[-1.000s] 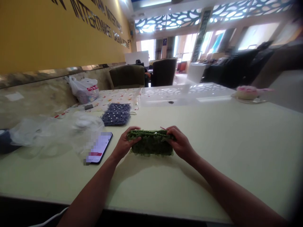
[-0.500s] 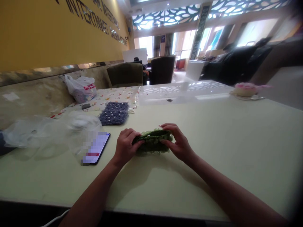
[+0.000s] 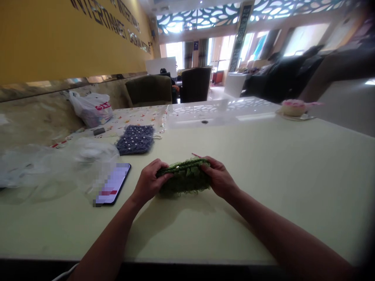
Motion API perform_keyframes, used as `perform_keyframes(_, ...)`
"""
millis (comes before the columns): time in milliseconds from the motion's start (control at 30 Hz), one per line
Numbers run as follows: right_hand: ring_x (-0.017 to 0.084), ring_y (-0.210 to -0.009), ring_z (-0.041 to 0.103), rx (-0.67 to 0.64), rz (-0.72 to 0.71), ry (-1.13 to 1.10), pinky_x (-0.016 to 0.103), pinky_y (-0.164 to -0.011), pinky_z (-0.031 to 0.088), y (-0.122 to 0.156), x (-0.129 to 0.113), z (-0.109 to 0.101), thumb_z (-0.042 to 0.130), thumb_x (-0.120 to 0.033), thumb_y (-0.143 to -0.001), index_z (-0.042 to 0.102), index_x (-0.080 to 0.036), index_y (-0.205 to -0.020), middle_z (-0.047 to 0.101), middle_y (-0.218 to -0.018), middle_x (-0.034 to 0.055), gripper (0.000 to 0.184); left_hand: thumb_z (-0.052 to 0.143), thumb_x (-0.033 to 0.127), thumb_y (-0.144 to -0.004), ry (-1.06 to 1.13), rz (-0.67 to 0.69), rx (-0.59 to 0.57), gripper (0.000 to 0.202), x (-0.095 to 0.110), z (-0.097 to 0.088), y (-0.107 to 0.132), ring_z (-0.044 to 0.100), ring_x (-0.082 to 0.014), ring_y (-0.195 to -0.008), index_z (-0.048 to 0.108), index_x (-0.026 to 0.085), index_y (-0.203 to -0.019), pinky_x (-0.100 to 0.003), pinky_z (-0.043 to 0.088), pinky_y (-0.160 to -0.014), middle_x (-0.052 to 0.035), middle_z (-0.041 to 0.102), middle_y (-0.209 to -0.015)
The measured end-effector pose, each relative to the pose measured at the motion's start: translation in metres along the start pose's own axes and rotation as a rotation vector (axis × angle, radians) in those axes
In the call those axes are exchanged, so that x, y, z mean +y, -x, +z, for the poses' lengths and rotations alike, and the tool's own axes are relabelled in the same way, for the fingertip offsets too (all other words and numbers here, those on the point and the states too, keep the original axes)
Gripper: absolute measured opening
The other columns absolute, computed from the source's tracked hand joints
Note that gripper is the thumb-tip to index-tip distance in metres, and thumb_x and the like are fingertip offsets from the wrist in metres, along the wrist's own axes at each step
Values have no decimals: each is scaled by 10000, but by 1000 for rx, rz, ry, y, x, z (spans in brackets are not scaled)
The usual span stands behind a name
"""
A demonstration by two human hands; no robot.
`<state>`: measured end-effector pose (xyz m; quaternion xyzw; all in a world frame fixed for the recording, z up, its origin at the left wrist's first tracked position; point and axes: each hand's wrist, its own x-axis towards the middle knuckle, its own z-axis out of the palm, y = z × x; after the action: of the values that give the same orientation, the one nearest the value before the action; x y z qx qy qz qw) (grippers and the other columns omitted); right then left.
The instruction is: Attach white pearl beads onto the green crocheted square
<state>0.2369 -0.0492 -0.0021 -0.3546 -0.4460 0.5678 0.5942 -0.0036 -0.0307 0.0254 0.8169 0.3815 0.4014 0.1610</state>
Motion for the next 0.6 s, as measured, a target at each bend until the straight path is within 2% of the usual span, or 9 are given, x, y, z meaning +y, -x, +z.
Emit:
perform_keyframes(100, 222, -1020, 640, 7, 81, -59, 398, -970, 496, -1, 2, 1, 745, -464, -752, 672, -257, -1116, 702, -1091, 39, 425, 696, 316, -808, 120, -134, -62, 178, 0, 0, -1, 543, -145, -750, 619, 182, -898, -249, 417, -709, 3, 579, -793)
perform_keyframes(200, 220, -973, 642, 1, 47, 40, 397, -916, 517, -3, 2, -2, 679, -467, -812, 640, -243, -1116, 692, -1023, 41, 380, 680, 292, -822, 198, -190, -92, 227, 1, 1, 1, 532, -132, -742, 612, 200, -1018, -239, 415, -707, 16, 564, -802)
perform_keyframes(267, 213, -961, 632, 10, -101, 208, 398, -895, 519, -4, 1, -5, 665, -421, -833, 595, -261, -1131, 666, -1053, 40, 346, 661, 251, -836, 191, -138, -75, 165, 4, 2, 1, 532, -131, -761, 606, 199, -982, -240, 416, -721, 10, 562, -825)
perform_keyframes(333, 227, -1047, 601, 26, -321, 455, 421, -933, 496, -3, -3, -7, 668, -341, -839, 550, -286, -1190, 612, -1175, 58, 375, 652, 214, -841, 138, -58, -51, 84, 7, 3, 2, 537, -133, -783, 610, 191, -911, -244, 418, -729, -2, 565, -850)
perform_keyframes(433, 281, -1213, 504, -19, -589, 853, 469, -999, 449, 2, -8, -5, 675, -255, -830, 601, -278, -1139, 512, -1331, 92, 318, 647, 187, -847, 51, 44, -19, 47, 11, 5, 3, 537, -133, -770, 626, 188, -890, -253, 429, -717, -11, 550, -837)
perform_keyframes(500, 303, -1221, 488, -76, -699, 1032, 499, -1002, 441, 5, -9, 0, 670, -224, -830, 637, -247, -1041, 510, -1335, 107, 215, 640, 184, -855, 10, 98, -1, 33, 14, 6, 4, 539, -138, -768, 633, 188, -886, -261, 439, -712, -15, 545, -824)
perform_keyframes(600, 289, -1185, 516, -112, -818, 1122, 523, -1017, 427, 8, -8, 6, 596, -136, -858, 629, -210, -950, 553, -1258, 116, 123, 635, 180, -859, -39, 168, 13, 24, 16, 8, 5, 535, -146, -764, 639, 184, -882, -272, 447, -702, -20, 545, -802)
